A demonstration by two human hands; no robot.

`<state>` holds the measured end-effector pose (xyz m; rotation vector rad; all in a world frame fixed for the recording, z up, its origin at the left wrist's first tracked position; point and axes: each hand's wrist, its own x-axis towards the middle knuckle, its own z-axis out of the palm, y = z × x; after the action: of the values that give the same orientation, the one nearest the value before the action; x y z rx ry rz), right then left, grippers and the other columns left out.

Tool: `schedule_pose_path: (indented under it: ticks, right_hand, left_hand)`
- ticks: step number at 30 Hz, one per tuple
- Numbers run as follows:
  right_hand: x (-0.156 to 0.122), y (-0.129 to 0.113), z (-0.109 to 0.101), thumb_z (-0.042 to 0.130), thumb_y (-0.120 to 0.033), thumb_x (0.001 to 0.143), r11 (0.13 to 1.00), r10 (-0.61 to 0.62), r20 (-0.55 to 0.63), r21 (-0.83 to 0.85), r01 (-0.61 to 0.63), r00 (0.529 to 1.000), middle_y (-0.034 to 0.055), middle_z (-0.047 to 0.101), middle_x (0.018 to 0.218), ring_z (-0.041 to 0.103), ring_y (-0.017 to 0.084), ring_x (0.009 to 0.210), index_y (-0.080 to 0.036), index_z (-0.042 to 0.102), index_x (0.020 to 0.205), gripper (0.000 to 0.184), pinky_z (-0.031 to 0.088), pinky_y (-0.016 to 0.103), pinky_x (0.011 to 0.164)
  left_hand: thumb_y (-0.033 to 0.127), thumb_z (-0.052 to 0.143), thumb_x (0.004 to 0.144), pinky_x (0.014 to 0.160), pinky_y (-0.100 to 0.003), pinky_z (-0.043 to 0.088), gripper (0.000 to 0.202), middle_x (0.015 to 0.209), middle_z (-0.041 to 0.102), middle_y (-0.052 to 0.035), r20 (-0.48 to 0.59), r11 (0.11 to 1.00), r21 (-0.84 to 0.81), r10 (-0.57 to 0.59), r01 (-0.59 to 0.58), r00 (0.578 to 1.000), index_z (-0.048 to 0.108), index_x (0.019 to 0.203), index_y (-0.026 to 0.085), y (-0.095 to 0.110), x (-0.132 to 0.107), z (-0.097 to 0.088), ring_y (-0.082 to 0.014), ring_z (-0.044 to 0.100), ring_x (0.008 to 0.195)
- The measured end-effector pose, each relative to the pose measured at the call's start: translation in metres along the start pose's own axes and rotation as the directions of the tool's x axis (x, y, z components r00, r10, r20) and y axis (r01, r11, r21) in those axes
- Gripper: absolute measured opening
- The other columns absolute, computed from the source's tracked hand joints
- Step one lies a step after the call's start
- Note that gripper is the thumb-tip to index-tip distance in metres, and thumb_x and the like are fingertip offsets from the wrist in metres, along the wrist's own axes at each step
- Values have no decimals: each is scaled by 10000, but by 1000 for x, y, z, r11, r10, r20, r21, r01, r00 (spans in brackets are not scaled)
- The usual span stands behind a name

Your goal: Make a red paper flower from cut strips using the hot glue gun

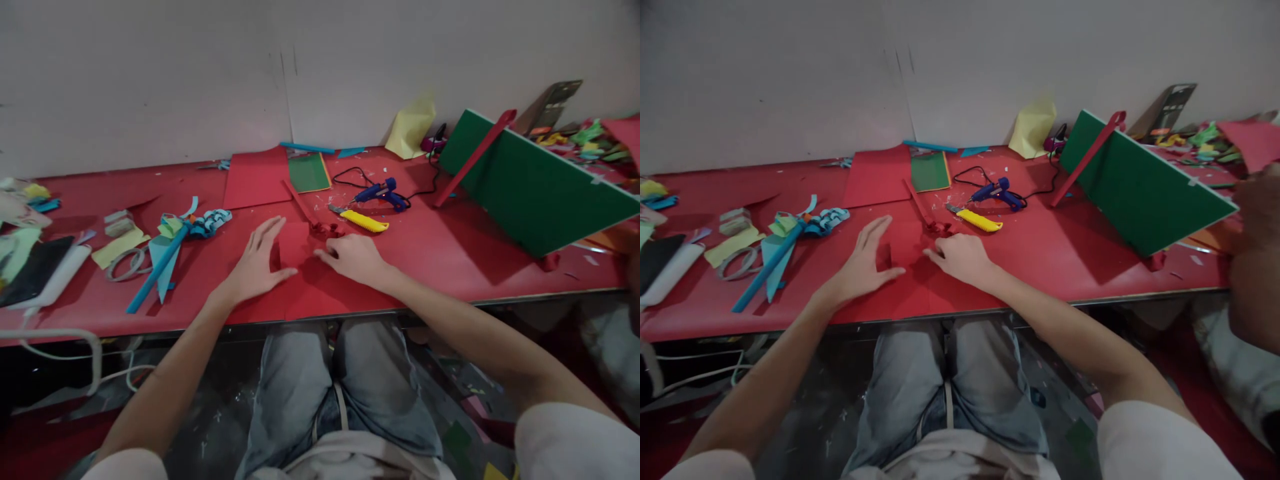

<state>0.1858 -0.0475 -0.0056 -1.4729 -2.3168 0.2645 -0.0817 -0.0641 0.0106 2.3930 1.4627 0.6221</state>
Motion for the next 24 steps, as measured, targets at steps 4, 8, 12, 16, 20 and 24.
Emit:
schedule_pose_path:
  ticks: [4,8,12,16,20,24]
  right_hand:
    - [-11,48,-13,563,-382,1048,977,0,-231,-205,-49,973,187,780,1107,715,341,1060,-149,745,1027,297,505,397,757]
    - [-21,78,-11,533,-213,1003,963,87,-231,-228,-141,969,220,732,1302,663,396,1191,-110,658,1344,377,520,508,933]
    - [-27,75,-4,464,-202,1027,951,115,-236,-253,-176,965,223,738,1273,672,383,1168,-111,642,1387,411,509,513,959]
    - [-28,73,-1,491,-181,973,952,115,-244,-249,-177,963,243,731,1266,683,392,1152,-100,615,1433,482,526,522,954]
    - [-31,81,-7,425,-184,990,968,239,-384,28,-247,892,244,752,1245,726,370,1125,-104,631,1396,462,568,518,957]
    - [-41,77,-20,509,-411,1062,944,264,-531,314,-102,805,143,795,1213,765,287,1036,-216,660,1333,367,620,428,889]
  left_hand:
    - [527,500,1048,1362,-599,211,667,1786,331,-86,321,986,127,58,-104,945,414,1664,288,0,-25,-2,-313,302,1660]
    - [486,384,1090,1367,-566,236,619,1762,381,-72,299,978,188,28,-87,954,428,1666,263,-1,-30,2,-278,339,1650]
    - [509,362,1100,1369,-540,241,647,1770,359,-87,250,970,231,22,-82,968,392,1679,222,-1,-28,9,-266,305,1664]
    - [593,422,1073,1366,-554,243,724,1786,319,-106,242,964,247,36,-98,970,362,1688,214,0,-29,10,-291,287,1670]
    - [613,506,1031,1362,-568,238,816,1780,322,-150,195,968,249,-16,-34,981,324,1694,174,2,-31,10,-329,302,1660]
    - [619,571,995,1354,-577,233,876,1749,385,-165,204,981,194,-26,-14,979,298,1693,167,2,-31,9,-336,339,1642]
